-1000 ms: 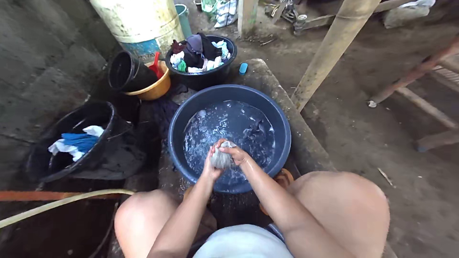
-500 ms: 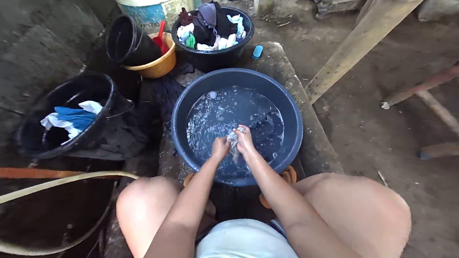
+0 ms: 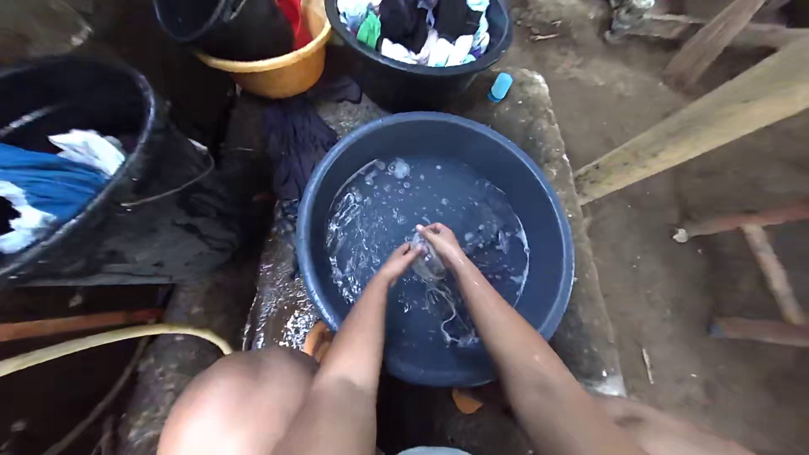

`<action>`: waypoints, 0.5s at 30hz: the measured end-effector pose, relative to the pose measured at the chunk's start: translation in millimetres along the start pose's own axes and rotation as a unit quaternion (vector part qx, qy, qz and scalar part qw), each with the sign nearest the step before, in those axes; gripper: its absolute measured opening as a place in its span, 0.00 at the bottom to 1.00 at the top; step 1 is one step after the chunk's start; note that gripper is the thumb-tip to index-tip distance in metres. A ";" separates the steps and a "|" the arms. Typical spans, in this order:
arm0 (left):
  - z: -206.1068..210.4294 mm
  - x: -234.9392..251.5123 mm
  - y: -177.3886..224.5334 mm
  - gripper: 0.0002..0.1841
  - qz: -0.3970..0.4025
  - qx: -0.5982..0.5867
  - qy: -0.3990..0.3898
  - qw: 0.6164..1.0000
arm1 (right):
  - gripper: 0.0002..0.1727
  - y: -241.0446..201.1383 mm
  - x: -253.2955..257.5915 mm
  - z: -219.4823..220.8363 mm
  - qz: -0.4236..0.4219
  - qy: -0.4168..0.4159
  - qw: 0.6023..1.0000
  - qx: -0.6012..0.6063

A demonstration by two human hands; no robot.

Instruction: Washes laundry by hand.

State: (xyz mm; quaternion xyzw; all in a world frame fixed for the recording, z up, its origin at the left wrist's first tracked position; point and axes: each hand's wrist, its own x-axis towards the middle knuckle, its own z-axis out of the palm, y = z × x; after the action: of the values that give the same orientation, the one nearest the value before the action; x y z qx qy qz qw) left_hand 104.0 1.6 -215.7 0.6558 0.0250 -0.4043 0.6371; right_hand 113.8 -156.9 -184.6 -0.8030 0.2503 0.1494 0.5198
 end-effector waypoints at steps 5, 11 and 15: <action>-21.4 22.7 -16.7 0.16 -0.089 0.036 0.227 0.969 | 0.25 33.1 36.1 7.6 -0.053 0.150 0.967 -0.198; -38.0 21.3 -24.9 0.23 -0.157 0.241 0.171 0.942 | 0.26 75.3 8.9 70.8 -0.234 -0.002 0.896 -0.378; -48.2 7.8 -31.7 0.21 -0.201 0.210 0.210 0.934 | 0.30 64.1 18.4 51.2 -0.207 -0.205 0.850 -0.439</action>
State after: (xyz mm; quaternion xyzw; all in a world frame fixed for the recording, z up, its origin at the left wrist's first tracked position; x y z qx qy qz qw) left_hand 115.8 45.0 -252.6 0.8257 0.2040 -0.3731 0.3708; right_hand 94.5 -136.3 -263.7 -0.9319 -0.1256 0.2936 0.1720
